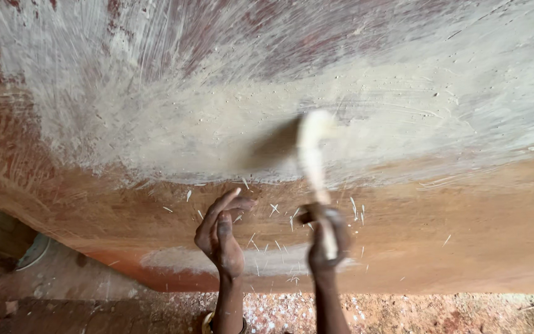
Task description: The person applies white plaster to a reddish-brown wall using a trowel. They repeatedly scoop plaster from a bowl on the floor and spread it in horizontal strokes across the wall surface.
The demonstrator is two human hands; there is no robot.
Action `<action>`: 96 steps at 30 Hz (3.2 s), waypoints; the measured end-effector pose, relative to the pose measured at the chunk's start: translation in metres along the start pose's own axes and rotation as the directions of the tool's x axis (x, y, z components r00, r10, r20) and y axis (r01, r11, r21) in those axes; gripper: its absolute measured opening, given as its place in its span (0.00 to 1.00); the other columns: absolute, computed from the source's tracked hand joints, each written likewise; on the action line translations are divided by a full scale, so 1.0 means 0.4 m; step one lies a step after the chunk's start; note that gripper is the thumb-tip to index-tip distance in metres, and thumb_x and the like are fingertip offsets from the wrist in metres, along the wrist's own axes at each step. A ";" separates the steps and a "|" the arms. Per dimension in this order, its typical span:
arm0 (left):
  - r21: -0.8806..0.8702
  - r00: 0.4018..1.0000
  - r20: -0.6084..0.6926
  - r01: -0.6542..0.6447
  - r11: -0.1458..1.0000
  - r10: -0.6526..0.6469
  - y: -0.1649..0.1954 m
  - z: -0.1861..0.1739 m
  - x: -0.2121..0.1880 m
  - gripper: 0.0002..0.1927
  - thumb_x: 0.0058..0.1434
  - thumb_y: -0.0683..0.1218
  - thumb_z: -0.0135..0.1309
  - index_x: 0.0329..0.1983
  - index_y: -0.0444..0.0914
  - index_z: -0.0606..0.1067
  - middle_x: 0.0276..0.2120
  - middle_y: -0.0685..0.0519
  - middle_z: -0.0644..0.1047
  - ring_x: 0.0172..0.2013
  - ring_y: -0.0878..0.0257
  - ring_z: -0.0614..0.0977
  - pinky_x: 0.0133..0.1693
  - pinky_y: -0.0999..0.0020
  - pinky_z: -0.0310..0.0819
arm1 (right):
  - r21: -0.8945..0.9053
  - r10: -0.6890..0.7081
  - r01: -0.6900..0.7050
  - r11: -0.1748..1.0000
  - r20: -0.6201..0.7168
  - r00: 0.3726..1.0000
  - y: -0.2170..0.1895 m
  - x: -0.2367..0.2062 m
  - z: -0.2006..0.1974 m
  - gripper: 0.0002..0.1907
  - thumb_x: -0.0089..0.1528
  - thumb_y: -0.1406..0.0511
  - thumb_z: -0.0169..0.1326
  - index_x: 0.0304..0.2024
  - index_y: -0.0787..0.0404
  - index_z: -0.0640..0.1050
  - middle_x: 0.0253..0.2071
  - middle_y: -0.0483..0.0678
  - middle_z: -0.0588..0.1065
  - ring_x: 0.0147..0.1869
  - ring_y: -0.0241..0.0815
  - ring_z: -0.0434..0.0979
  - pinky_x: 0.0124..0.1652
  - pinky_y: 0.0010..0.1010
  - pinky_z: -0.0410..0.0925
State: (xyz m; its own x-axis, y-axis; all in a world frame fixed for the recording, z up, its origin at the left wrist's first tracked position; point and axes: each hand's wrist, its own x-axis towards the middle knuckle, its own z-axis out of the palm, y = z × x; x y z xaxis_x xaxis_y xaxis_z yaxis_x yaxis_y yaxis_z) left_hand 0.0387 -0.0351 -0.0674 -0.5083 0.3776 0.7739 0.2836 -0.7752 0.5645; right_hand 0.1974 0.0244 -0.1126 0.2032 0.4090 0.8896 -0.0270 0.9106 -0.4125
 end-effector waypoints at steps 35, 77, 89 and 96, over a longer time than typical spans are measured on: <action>0.518 0.977 -0.118 -0.094 0.850 0.180 0.069 0.069 0.067 0.24 0.79 0.56 0.38 0.72 0.42 0.69 0.76 0.50 0.66 0.80 0.54 0.59 0.81 0.46 0.43 | 0.059 0.189 -0.241 0.969 0.456 0.870 -0.064 0.036 0.052 0.17 0.70 0.64 0.55 0.60 0.62 0.75 0.55 0.59 0.80 0.46 0.46 0.86 0.44 0.38 0.81; 0.274 0.978 0.136 -0.194 0.942 0.161 0.127 0.063 0.206 0.22 0.81 0.53 0.41 0.73 0.41 0.70 0.77 0.48 0.63 0.79 0.53 0.60 0.80 0.49 0.50 | 0.090 0.138 -0.128 0.988 -0.117 0.984 -0.020 0.164 -0.138 0.12 0.77 0.62 0.52 0.56 0.63 0.78 0.41 0.58 0.82 0.35 0.44 0.86 0.34 0.34 0.82; 0.212 0.990 0.119 -0.096 0.973 0.072 0.093 0.082 0.146 0.23 0.79 0.53 0.42 0.70 0.39 0.72 0.77 0.45 0.65 0.79 0.51 0.62 0.80 0.46 0.54 | 0.098 0.153 -0.120 0.988 -0.484 0.862 0.023 0.113 -0.192 0.21 0.78 0.53 0.50 0.59 0.65 0.75 0.37 0.58 0.81 0.29 0.40 0.79 0.28 0.27 0.73; 0.200 0.997 -0.040 -0.050 0.978 0.059 0.060 0.049 0.135 0.22 0.78 0.55 0.43 0.69 0.42 0.72 0.75 0.46 0.66 0.76 0.51 0.68 0.73 0.48 0.70 | 0.177 0.075 -0.041 0.983 -0.190 0.979 -0.042 0.035 0.069 0.15 0.77 0.58 0.47 0.52 0.65 0.75 0.37 0.59 0.80 0.30 0.42 0.82 0.39 0.41 0.80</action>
State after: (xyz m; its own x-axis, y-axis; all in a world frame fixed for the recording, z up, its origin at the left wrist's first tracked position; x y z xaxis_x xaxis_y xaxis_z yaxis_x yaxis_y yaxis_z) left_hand 0.0343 -0.0235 -0.0065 -0.5227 0.3103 0.7940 0.4658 -0.6761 0.5709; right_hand 0.1738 0.0165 -0.0880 0.3828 0.4572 0.8028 -0.2078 0.8893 -0.4074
